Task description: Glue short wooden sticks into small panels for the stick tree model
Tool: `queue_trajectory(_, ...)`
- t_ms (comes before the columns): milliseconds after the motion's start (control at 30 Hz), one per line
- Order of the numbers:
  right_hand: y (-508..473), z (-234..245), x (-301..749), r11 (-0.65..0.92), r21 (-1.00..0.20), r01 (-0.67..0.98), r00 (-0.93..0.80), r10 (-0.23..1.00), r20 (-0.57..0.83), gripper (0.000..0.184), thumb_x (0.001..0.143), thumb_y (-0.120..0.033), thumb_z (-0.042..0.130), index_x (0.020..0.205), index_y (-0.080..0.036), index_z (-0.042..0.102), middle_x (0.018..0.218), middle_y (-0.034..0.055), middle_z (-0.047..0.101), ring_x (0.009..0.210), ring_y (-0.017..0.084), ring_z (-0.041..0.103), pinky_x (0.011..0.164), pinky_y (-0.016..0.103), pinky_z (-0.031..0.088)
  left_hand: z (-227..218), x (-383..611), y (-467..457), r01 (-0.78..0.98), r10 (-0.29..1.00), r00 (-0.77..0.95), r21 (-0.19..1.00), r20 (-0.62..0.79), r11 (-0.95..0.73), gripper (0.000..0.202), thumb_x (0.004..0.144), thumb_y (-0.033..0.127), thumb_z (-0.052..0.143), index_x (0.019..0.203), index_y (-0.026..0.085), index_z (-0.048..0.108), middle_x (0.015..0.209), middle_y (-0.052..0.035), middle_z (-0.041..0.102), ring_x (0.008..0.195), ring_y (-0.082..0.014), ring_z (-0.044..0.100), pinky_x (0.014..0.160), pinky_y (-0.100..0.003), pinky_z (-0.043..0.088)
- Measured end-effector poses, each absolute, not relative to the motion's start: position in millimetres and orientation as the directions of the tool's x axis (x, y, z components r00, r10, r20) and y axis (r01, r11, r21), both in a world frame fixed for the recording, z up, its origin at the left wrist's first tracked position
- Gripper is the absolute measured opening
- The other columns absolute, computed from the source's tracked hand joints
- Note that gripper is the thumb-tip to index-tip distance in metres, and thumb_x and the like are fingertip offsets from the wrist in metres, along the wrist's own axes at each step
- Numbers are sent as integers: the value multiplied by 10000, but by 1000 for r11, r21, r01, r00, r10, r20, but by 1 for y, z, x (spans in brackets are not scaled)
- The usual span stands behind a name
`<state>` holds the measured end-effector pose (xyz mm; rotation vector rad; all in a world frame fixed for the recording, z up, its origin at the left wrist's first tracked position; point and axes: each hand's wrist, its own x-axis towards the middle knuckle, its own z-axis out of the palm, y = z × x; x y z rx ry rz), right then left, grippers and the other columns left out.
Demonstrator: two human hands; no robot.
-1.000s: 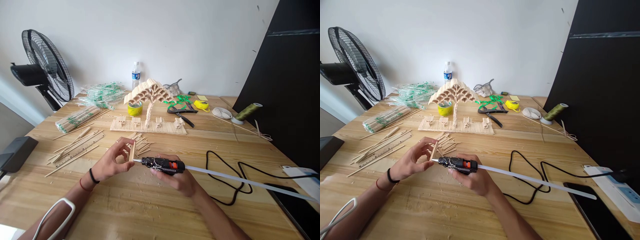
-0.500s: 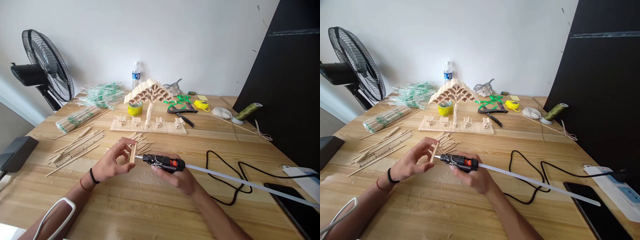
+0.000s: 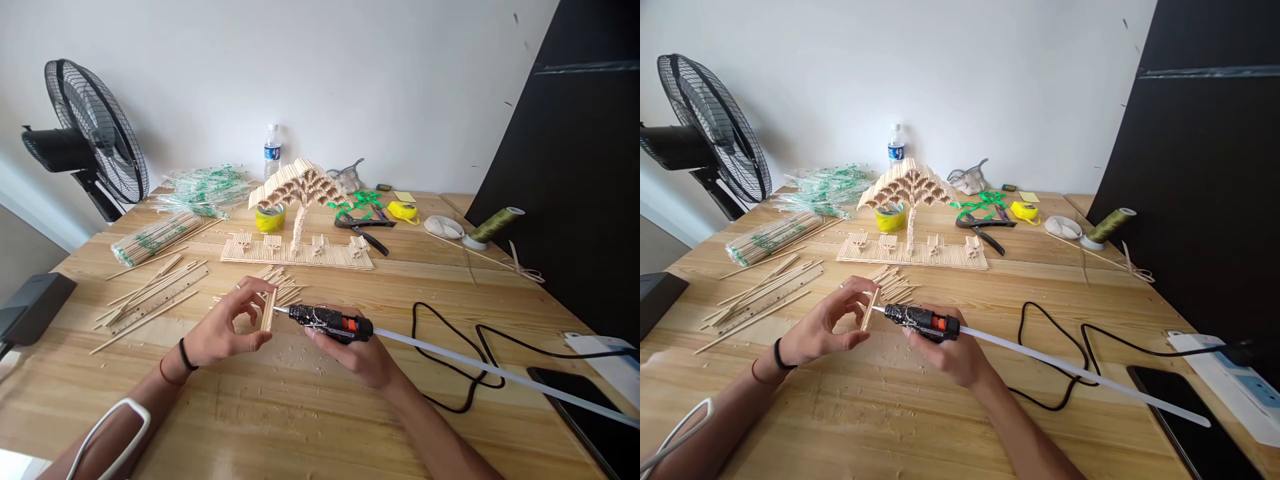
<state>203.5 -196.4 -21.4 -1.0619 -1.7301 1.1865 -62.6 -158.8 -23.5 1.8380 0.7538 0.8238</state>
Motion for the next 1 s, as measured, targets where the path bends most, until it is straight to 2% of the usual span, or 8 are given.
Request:
queue_trajectory(267, -196, -26, 204, 174, -946, 273, -285, 954, 93, 308, 914, -415, 651, 700, -233, 524, 684, -10, 507, 662, 182, 472, 670, 335, 403, -24, -63, -159, 119, 782, 584, 930, 219, -349, 606, 849, 187, 809, 1405, 315, 605, 1368, -98, 534, 1024, -197, 634, 835, -328, 574)
queue_trajectory(367, -196, -26, 204, 170, -947, 272, -270, 958, 95, 309, 910, -425, 653, 700, -232, 533, 700, -5, 513, 678, 187, 480, 684, 338, 411, -22, -63, -159, 117, 781, 585, 930, 220, -349, 583, 841, 187, 817, 1382, 306, 635, 1344, -102, 551, 1076, -222, 619, 831, -325, 576)
queue_trajectory(600, -195, -24, 204, 174, -952, 252, -245, 963, 111, 334, 909, -427, 660, 686, -238, 498, 655, -27, 460, 631, 166, 435, 616, 310, 385, -17, -61, -160, 124, 777, 590, 926, 219, -356, 587, 817, 151, 807, 1364, 307, 664, 1314, -103, 573, 1108, -241, 588, 820, -320, 577)
queue_trajectory(800, -195, -24, 204, 168, -957, 237, -225, 968, 114, 291, 896, -408, 669, 702, -231, 544, 650, -26, 483, 622, 165, 446, 607, 306, 394, -14, -61, -161, 136, 770, 603, 924, 209, -358, 605, 805, 147, 810, 1369, 315, 668, 1306, -94, 582, 1107, -237, 583, 823, -313, 566)
queue_trajectory(1000, -194, -23, 204, 177, -958, 224, -218, 968, 128, 304, 893, -385, 670, 677, -236, 517, 627, -36, 469, 591, 153, 419, 581, 302, 379, -14, -60, -160, 131, 768, 602, 922, 218, -364, 607, 808, 151, 809, 1380, 305, 674, 1315, -107, 585, 1110, -246, 588, 816, -320, 572)
